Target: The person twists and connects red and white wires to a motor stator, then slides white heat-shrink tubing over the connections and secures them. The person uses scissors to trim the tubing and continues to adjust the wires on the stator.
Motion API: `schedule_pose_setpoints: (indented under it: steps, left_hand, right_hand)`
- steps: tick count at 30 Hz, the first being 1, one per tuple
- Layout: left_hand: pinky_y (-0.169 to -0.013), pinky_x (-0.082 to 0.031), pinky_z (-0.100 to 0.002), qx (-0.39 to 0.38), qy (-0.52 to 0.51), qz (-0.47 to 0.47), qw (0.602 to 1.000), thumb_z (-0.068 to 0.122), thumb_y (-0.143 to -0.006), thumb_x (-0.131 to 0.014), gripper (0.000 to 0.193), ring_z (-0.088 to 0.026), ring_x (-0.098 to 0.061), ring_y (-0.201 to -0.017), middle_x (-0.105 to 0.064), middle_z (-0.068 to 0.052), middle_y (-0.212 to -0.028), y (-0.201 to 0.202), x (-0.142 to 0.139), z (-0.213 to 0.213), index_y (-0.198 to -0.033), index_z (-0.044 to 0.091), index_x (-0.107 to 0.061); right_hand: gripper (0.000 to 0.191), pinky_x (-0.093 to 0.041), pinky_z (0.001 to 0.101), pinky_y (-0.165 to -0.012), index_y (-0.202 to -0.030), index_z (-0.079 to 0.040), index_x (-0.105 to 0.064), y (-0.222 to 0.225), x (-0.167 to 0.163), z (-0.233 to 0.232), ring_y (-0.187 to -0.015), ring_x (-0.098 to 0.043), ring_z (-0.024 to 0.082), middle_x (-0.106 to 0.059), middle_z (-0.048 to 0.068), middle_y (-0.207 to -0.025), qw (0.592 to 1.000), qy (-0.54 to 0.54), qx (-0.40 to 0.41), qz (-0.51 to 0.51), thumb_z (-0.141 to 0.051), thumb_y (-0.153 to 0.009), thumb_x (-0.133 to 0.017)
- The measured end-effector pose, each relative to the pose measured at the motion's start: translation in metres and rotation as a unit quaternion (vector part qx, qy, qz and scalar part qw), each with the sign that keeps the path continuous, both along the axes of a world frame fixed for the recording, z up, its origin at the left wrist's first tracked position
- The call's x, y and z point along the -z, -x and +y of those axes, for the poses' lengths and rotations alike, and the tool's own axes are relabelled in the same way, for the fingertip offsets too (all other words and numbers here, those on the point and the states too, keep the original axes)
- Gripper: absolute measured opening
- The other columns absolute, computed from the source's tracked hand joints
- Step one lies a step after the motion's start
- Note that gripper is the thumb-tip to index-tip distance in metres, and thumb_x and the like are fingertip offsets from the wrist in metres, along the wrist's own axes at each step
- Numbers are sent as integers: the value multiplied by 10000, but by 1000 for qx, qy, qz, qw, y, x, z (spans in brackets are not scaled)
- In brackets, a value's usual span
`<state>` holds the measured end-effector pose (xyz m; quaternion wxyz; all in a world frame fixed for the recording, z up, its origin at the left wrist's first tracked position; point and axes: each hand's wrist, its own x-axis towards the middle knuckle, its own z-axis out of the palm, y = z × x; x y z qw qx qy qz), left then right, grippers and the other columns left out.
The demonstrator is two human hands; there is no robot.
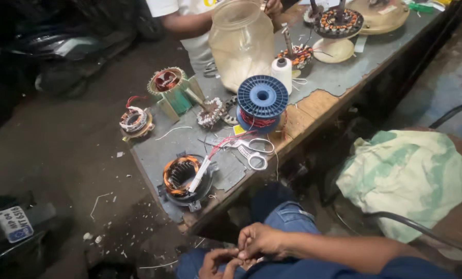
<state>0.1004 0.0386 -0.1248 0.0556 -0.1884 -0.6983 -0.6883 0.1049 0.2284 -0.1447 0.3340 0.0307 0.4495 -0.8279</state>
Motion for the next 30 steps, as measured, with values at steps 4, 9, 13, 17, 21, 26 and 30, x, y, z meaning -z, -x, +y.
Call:
schedule_pose_setpoints:
  steps: [4,9,13,17,21,26,30]
  left_hand:
    - [-776,-647,-334,-10,0,61,998,-116,-742,-794,270,-214,-803,-830,-807,-173,-889,-10,-2,-1,-944,2,-659]
    - [-693,-625,-312,-4,50,154,987,-124,-753,-726,211,-231,-784,-758,-765,-159,-832,-4,-5,2,-839,36,-619]
    - [-580,-585,-321,-20,190,285,939,-127,-722,-678,188,-260,-746,-673,-723,-144,-771,2,-11,2,-827,24,-638]
    - [-636,-610,-347,11,207,310,928,-98,-722,-717,237,-281,-763,-740,-743,-128,-827,2,-18,-1,-902,55,-700]
    - [-690,-628,-330,3,186,277,943,-109,-737,-736,268,-286,-790,-790,-756,-148,-871,-4,-19,-9,-965,28,-707]
    - [-670,-640,-313,-46,146,147,977,-42,-700,-863,268,-252,-813,-752,-785,-148,-845,-11,-4,-4,-923,15,-726]
    - [-628,-634,-305,-41,133,129,982,-31,-709,-852,230,-222,-811,-696,-781,-127,-803,-9,1,-6,-904,22,-742]
  right_hand:
    - [216,-593,295,-651,-930,-3,-621,-1,0,-4,-750,-743,207,-738,129,-833,996,67,19,-59,68,-814,-789]
    - [205,-604,302,-710,-895,-3,-622,0,-12,-5,-788,-762,208,-756,141,-860,996,29,55,-65,65,-808,-794]
    - [177,-605,288,-707,-906,-16,-653,3,-21,-4,-788,-764,192,-769,149,-880,994,-89,56,-13,29,-817,-799]
    - [195,-601,297,-697,-907,2,-638,3,-22,-3,-773,-765,198,-760,163,-874,994,-93,54,13,49,-825,-809]
    - [199,-605,320,-683,-919,15,-615,4,-16,-1,-760,-762,230,-774,197,-878,996,45,42,-70,71,-815,-776]
    - [242,-584,317,-636,-972,-1,-595,3,-12,-1,-713,-733,235,-743,167,-829,989,104,62,-86,80,-830,-773]
    - [241,-558,297,-582,-955,-32,-578,1,-12,-2,-638,-695,201,-712,132,-765,990,101,55,-83,53,-855,-780]
